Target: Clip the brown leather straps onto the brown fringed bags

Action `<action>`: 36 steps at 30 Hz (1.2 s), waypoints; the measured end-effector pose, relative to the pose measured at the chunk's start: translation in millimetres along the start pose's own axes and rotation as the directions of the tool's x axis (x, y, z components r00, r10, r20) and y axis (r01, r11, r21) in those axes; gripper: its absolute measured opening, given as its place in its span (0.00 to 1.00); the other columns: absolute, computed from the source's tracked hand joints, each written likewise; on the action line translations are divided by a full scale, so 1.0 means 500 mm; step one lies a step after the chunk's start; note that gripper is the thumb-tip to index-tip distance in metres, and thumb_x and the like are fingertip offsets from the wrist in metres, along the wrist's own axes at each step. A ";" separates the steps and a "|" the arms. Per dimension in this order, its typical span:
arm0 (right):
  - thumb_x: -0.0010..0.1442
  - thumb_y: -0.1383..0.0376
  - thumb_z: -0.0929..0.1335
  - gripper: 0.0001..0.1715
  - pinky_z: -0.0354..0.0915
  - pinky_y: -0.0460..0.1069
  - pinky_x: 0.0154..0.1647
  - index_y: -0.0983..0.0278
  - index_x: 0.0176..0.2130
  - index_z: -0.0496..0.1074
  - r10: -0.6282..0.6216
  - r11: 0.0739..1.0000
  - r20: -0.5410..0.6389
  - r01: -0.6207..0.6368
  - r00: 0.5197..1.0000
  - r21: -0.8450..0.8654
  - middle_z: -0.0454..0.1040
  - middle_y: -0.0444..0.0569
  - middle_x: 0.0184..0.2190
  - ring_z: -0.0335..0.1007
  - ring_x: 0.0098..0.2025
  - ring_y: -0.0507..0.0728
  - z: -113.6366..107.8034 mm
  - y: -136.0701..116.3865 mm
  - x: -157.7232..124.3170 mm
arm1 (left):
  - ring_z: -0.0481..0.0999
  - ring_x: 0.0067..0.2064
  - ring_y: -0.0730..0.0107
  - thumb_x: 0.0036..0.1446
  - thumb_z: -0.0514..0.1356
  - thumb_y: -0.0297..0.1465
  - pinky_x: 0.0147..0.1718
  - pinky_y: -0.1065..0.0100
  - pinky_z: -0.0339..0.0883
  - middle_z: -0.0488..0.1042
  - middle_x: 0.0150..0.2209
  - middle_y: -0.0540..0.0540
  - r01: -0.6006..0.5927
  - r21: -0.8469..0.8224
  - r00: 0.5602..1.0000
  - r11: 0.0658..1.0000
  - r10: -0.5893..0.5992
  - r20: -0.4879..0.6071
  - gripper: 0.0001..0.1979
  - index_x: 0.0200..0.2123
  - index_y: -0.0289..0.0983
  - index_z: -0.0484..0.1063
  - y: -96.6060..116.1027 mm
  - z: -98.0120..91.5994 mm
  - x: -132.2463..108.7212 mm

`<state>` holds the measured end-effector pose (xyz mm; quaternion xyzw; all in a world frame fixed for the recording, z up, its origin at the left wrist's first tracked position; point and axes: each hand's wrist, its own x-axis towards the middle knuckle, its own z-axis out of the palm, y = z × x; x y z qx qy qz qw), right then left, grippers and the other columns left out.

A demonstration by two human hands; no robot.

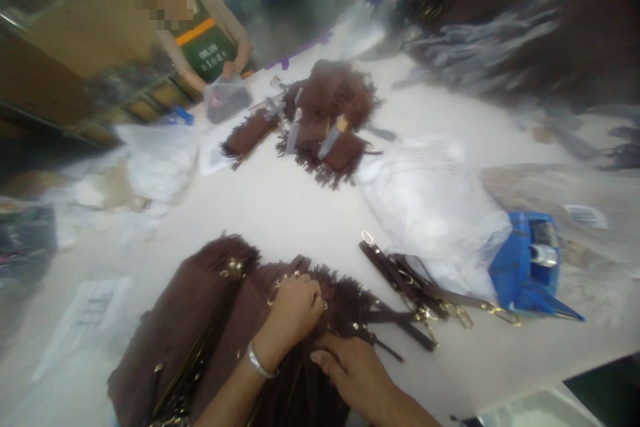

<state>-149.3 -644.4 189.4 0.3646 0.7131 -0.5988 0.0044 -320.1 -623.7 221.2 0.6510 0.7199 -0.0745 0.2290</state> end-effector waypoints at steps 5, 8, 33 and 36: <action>0.61 0.54 0.64 0.14 0.61 0.48 0.36 0.60 0.42 0.67 0.175 0.983 -0.299 -0.152 0.938 0.099 0.75 0.45 0.32 0.72 0.35 0.57 0.003 0.010 0.018 | 0.69 0.47 0.54 0.60 0.50 0.30 0.45 0.55 0.62 0.74 0.42 0.38 -0.004 0.108 1.000 0.994 0.003 0.015 0.15 0.30 0.34 0.76 -0.004 0.002 -0.001; 0.59 0.57 0.66 0.22 0.63 0.51 0.46 0.59 0.53 0.64 0.102 0.985 -0.295 -0.055 0.950 0.164 0.73 0.49 0.46 0.70 0.47 0.59 0.006 0.011 0.021 | 0.60 0.59 0.44 0.57 0.53 0.29 0.51 0.46 0.59 0.61 0.61 0.37 -0.012 0.118 0.996 0.993 0.022 -0.084 0.14 0.43 0.35 0.75 -0.001 0.006 -0.003; 0.64 0.54 0.62 0.18 0.66 0.52 0.46 0.65 0.45 0.69 0.064 0.951 -0.365 0.054 0.929 0.304 0.73 0.51 0.41 0.70 0.43 0.57 -0.192 0.137 0.146 | 0.53 0.66 0.59 0.53 0.57 0.22 0.64 0.55 0.51 0.54 0.66 0.43 -0.190 -0.204 0.978 0.960 0.167 -0.127 0.33 0.63 0.40 0.54 -0.003 0.017 0.000; 0.60 0.53 0.67 0.18 0.65 0.54 0.52 0.61 0.45 0.70 0.114 0.513 -0.248 0.156 0.962 0.844 0.72 0.49 0.46 0.69 0.47 0.56 -0.195 0.082 0.124 | 0.68 0.56 0.60 0.53 0.62 0.29 0.56 0.59 0.62 0.65 0.59 0.41 -0.098 -0.401 0.995 0.911 0.091 -0.036 0.35 0.63 0.40 0.53 -0.011 0.004 0.002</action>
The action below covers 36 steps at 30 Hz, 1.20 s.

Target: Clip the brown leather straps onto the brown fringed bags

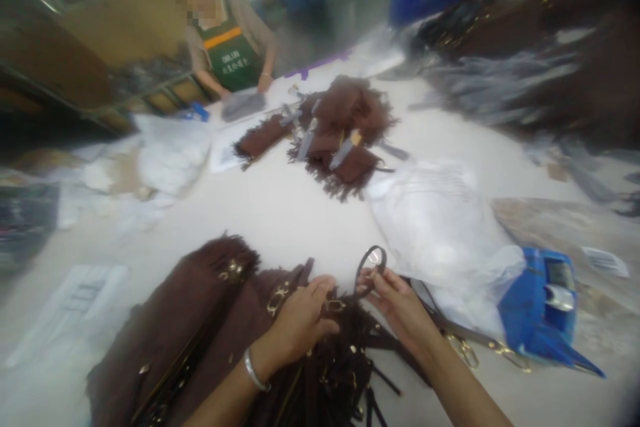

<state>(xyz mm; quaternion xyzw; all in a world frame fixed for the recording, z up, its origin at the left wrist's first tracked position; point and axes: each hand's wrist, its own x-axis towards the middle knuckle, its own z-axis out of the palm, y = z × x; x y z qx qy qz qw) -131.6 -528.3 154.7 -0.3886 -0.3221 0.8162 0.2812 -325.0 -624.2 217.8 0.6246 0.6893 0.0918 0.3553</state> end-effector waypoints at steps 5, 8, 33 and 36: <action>0.57 0.57 0.71 0.11 0.65 0.54 0.56 0.60 0.39 0.71 0.067 0.942 0.020 -0.070 0.998 0.330 0.72 0.46 0.45 0.70 0.45 0.53 0.055 -0.009 -0.014 | 0.74 0.38 0.67 0.56 0.61 0.33 0.40 0.67 0.63 0.77 0.36 0.51 0.003 -0.103 0.996 0.995 0.006 0.088 0.10 0.43 0.42 0.73 0.003 -0.022 0.000; 0.58 0.57 0.70 0.11 0.64 0.55 0.57 0.60 0.39 0.70 0.061 0.944 -0.015 -0.053 0.998 0.325 0.73 0.46 0.46 0.71 0.46 0.53 0.049 0.001 -0.007 | 0.73 0.35 0.69 0.60 0.55 0.29 0.38 0.69 0.60 0.76 0.31 0.51 -0.017 -0.055 0.997 0.998 0.021 0.072 0.09 0.31 0.38 0.74 0.004 -0.021 0.001; 0.61 0.54 0.64 0.14 0.62 0.46 0.24 0.63 0.37 0.63 0.291 0.934 0.235 -0.223 0.927 -0.279 0.74 0.44 0.29 0.68 0.25 0.51 0.076 0.047 -0.079 | 0.71 0.37 0.69 0.57 0.57 0.24 0.41 0.67 0.58 0.76 0.32 0.53 0.006 -0.148 0.999 0.989 -0.011 -0.032 0.07 0.32 0.41 0.74 0.001 -0.003 -0.008; 0.60 0.57 0.66 0.14 0.54 0.41 0.19 0.65 0.40 0.65 0.321 0.941 0.228 -0.281 0.919 -0.190 0.72 0.43 0.28 0.61 0.22 0.47 0.078 0.053 -0.081 | 0.71 0.38 0.67 0.57 0.57 0.23 0.44 0.65 0.57 0.76 0.32 0.52 -0.025 -0.106 0.999 0.994 0.022 -0.029 0.09 0.32 0.41 0.75 0.000 0.001 -0.007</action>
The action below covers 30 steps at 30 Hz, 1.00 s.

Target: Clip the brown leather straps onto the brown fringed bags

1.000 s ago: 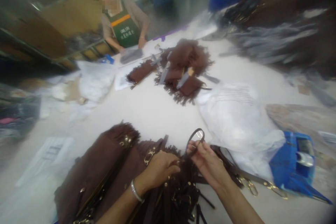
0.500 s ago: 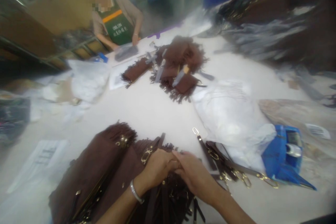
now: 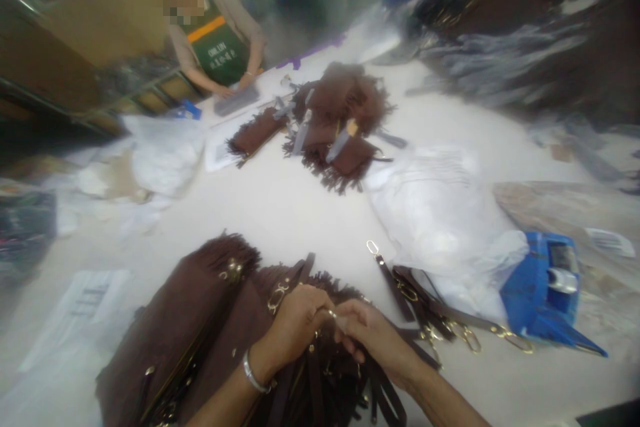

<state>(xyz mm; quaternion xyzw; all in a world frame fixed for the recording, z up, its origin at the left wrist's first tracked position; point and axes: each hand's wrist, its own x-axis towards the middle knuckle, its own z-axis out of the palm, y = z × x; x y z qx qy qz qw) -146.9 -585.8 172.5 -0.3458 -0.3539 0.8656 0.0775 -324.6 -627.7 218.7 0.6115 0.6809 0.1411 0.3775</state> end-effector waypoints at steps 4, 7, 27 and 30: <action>0.58 0.56 0.67 0.16 0.50 0.40 0.17 0.66 0.40 0.67 0.083 0.997 0.017 -0.083 0.996 0.007 0.69 0.42 0.27 0.56 0.22 0.45 -0.003 -0.004 -0.004 | 0.72 0.38 0.66 0.57 0.57 0.22 0.50 0.61 0.56 0.77 0.31 0.51 -0.013 0.034 1.000 0.999 0.013 0.023 0.09 0.31 0.40 0.75 -0.002 0.008 0.003; 0.57 0.55 0.68 0.16 0.48 0.40 0.18 0.66 0.38 0.67 0.109 0.994 0.002 -0.109 0.994 -0.007 0.66 0.40 0.25 0.55 0.22 0.45 -0.004 -0.007 -0.005 | 0.71 0.38 0.66 0.56 0.57 0.22 0.48 0.61 0.57 0.77 0.32 0.51 -0.005 0.040 1.000 0.999 0.004 0.025 0.09 0.32 0.40 0.75 -0.003 0.010 0.001; 0.59 0.61 0.63 0.10 0.57 0.47 0.32 0.65 0.30 0.68 -0.181 0.817 -0.216 0.024 0.959 -0.576 0.71 0.45 0.27 0.66 0.31 0.53 -0.004 0.060 0.022 | 0.73 0.34 0.64 0.58 0.55 0.35 0.33 0.66 0.60 0.75 0.29 0.49 -0.089 0.461 0.939 0.883 -0.080 0.334 0.11 0.26 0.40 0.71 -0.022 -0.042 0.049; 0.58 0.64 0.64 0.07 0.55 0.47 0.31 0.64 0.29 0.67 -0.161 0.780 -0.189 0.007 0.969 -0.625 0.72 0.45 0.27 0.66 0.31 0.54 -0.010 0.065 0.033 | 0.74 0.35 0.65 0.53 0.56 0.30 0.35 0.67 0.62 0.76 0.33 0.48 -0.084 0.429 0.922 0.899 -0.093 0.376 0.06 0.31 0.41 0.74 -0.022 -0.042 0.063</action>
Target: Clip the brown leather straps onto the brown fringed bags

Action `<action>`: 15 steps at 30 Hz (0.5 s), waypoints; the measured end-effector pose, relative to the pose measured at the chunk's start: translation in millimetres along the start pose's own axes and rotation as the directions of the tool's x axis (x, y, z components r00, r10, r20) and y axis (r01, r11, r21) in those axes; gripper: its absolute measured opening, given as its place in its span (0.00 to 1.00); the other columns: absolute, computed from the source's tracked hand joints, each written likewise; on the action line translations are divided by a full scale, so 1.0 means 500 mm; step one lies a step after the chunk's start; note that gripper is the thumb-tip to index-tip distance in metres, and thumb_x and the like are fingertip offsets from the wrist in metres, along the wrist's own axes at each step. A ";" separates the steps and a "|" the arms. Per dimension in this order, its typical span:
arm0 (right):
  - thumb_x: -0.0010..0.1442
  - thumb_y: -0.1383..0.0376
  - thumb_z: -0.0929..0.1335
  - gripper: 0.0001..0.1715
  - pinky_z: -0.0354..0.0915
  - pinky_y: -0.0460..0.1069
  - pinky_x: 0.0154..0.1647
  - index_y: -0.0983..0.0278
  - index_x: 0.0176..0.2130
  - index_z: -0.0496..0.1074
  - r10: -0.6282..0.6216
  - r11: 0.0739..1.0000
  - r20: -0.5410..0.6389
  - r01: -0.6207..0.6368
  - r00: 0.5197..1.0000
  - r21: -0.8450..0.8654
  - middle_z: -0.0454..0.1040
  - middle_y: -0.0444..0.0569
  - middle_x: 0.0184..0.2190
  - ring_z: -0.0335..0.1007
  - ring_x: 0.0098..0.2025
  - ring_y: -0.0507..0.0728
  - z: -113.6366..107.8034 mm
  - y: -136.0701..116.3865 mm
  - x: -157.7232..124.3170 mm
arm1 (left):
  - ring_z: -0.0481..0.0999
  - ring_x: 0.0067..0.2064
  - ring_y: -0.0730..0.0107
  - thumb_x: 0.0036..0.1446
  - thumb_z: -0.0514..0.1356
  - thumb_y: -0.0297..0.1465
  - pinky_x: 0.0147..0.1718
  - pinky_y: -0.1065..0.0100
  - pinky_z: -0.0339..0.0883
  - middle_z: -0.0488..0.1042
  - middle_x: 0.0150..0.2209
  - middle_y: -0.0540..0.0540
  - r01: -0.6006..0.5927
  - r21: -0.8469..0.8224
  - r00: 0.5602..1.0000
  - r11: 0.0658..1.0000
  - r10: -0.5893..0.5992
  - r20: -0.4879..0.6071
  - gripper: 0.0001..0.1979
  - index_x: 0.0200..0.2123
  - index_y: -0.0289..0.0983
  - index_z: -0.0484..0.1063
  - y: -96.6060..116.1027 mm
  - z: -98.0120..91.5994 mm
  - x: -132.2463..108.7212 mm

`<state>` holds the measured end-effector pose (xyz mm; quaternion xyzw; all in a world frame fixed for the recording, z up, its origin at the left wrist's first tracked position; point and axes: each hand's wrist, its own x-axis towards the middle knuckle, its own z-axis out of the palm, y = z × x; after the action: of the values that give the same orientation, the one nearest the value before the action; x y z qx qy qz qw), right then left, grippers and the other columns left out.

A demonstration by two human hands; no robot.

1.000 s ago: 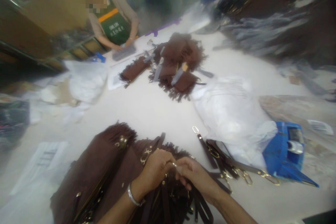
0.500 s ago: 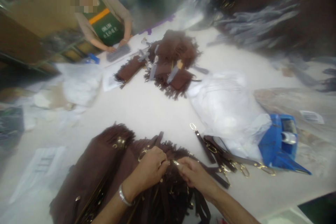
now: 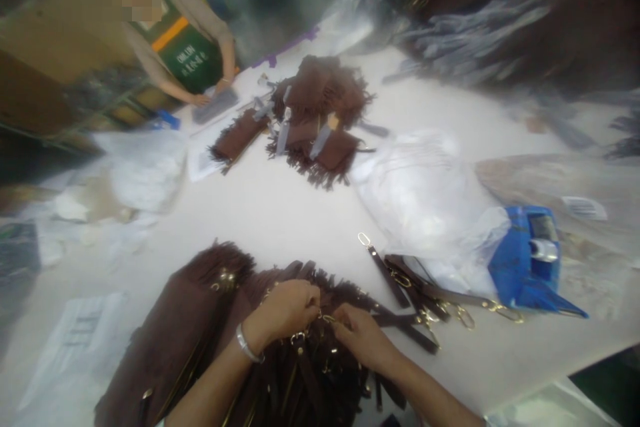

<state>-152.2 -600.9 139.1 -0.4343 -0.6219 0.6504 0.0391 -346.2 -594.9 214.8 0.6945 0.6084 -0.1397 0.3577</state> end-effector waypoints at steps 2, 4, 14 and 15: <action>0.57 0.66 0.64 0.05 0.54 0.46 0.30 0.64 0.30 0.67 -0.004 0.999 0.010 0.004 1.000 -0.035 0.72 0.45 0.27 0.66 0.31 0.53 0.002 0.001 0.009 | 0.75 0.37 0.63 0.52 0.56 0.29 0.37 0.67 0.64 0.77 0.35 0.46 0.016 0.000 0.999 1.000 -0.016 0.045 0.09 0.33 0.40 0.76 -0.003 -0.004 0.008; 0.57 0.66 0.64 0.04 0.54 0.46 0.30 0.64 0.30 0.67 -0.008 0.998 0.007 0.008 1.000 -0.060 0.72 0.45 0.27 0.66 0.31 0.53 0.003 -0.001 0.017 | 0.75 0.40 0.61 0.52 0.55 0.29 0.40 0.65 0.66 0.78 0.37 0.44 0.002 0.014 0.993 1.000 -0.004 0.118 0.11 0.35 0.40 0.77 -0.005 -0.010 0.015; 0.61 0.61 0.63 0.09 0.57 0.47 0.32 0.63 0.33 0.68 -0.023 1.000 -0.059 0.024 0.998 0.019 0.73 0.44 0.29 0.68 0.32 0.54 -0.016 -0.010 -0.004 | 0.76 0.39 0.60 0.52 0.55 0.30 0.40 0.64 0.68 0.75 0.42 0.42 -0.095 0.052 0.953 0.994 0.076 0.293 0.12 0.36 0.38 0.77 -0.013 -0.036 0.030; 0.61 0.61 0.63 0.09 0.57 0.47 0.32 0.63 0.33 0.68 -0.026 0.999 -0.057 0.027 0.998 0.021 0.73 0.44 0.29 0.68 0.32 0.54 -0.017 -0.011 -0.006 | 0.75 0.39 0.60 0.51 0.55 0.30 0.39 0.64 0.68 0.75 0.42 0.42 -0.100 0.045 0.956 0.994 0.084 0.280 0.11 0.35 0.38 0.77 -0.015 -0.036 0.028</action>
<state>-147.8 -594.7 146.9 -0.4437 -0.6194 0.6439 0.0700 -354.3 -572.6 216.3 0.7058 0.5148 -0.2369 0.4251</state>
